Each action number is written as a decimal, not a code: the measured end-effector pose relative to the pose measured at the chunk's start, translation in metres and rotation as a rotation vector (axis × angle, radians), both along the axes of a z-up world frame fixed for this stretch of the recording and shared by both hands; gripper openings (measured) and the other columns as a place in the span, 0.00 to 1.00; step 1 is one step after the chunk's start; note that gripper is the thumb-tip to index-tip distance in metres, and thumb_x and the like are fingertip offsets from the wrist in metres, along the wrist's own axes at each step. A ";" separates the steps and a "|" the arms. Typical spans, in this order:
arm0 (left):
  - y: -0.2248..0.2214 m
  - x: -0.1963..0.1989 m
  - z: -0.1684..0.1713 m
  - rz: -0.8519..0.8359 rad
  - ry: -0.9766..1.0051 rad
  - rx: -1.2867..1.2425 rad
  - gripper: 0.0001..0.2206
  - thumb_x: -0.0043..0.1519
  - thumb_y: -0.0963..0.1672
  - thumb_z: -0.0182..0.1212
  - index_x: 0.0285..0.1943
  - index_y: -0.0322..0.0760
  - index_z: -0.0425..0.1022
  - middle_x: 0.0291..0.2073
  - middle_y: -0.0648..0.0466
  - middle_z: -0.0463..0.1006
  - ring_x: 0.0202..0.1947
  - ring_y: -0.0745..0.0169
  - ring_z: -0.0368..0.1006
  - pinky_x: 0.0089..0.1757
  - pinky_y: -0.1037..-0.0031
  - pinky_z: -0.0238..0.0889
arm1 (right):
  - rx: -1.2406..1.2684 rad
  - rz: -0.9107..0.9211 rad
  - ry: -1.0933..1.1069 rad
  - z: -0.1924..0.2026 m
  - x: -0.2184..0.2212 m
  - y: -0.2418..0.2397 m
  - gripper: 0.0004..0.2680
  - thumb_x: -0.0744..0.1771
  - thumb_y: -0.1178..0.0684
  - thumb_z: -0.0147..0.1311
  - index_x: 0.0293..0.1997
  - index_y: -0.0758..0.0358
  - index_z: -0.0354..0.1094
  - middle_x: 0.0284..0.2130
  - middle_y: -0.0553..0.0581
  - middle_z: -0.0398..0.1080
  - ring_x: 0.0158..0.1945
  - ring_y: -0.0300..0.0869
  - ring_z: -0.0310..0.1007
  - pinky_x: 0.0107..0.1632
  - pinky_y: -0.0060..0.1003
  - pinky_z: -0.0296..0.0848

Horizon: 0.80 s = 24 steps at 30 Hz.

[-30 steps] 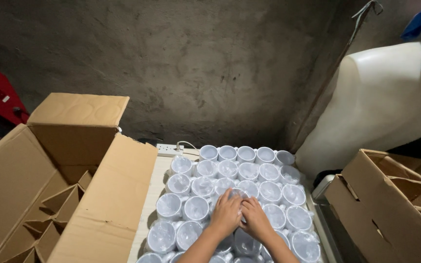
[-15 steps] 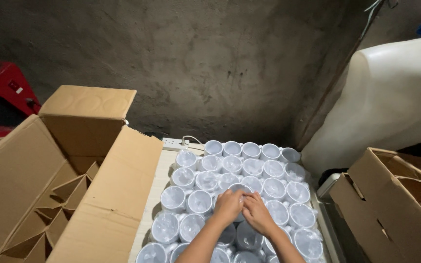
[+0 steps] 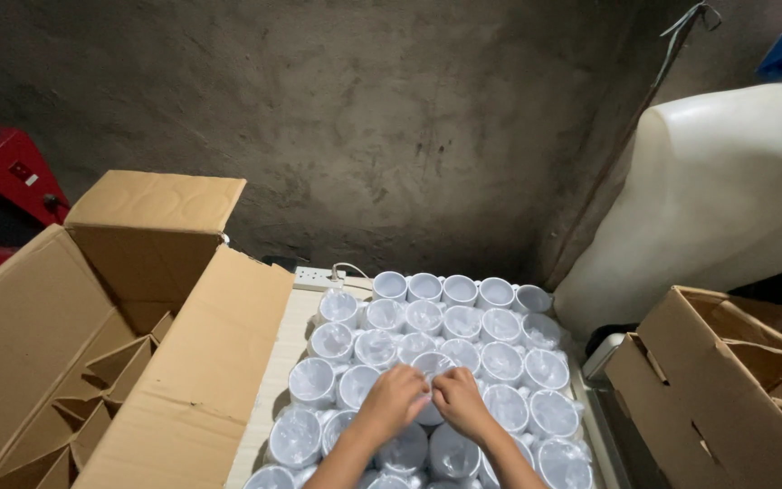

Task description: The person places mugs into plastic bags and then puts the bagged mugs into cardboard boxes with dividers.

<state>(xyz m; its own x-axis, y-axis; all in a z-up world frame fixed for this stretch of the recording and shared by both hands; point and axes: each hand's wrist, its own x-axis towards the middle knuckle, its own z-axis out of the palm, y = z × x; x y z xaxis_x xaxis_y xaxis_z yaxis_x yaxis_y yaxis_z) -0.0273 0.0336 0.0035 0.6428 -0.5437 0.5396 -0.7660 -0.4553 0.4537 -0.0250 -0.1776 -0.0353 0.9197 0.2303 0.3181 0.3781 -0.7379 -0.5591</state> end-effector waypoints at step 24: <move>-0.033 0.000 -0.015 0.055 0.021 0.178 0.13 0.60 0.48 0.66 0.39 0.31 0.81 0.39 0.48 0.80 0.48 0.45 0.70 0.52 0.57 0.62 | -0.087 0.030 0.176 0.025 0.041 -0.004 0.24 0.62 0.58 0.60 0.65 0.58 0.59 0.54 0.62 0.69 0.57 0.58 0.70 0.55 0.45 0.71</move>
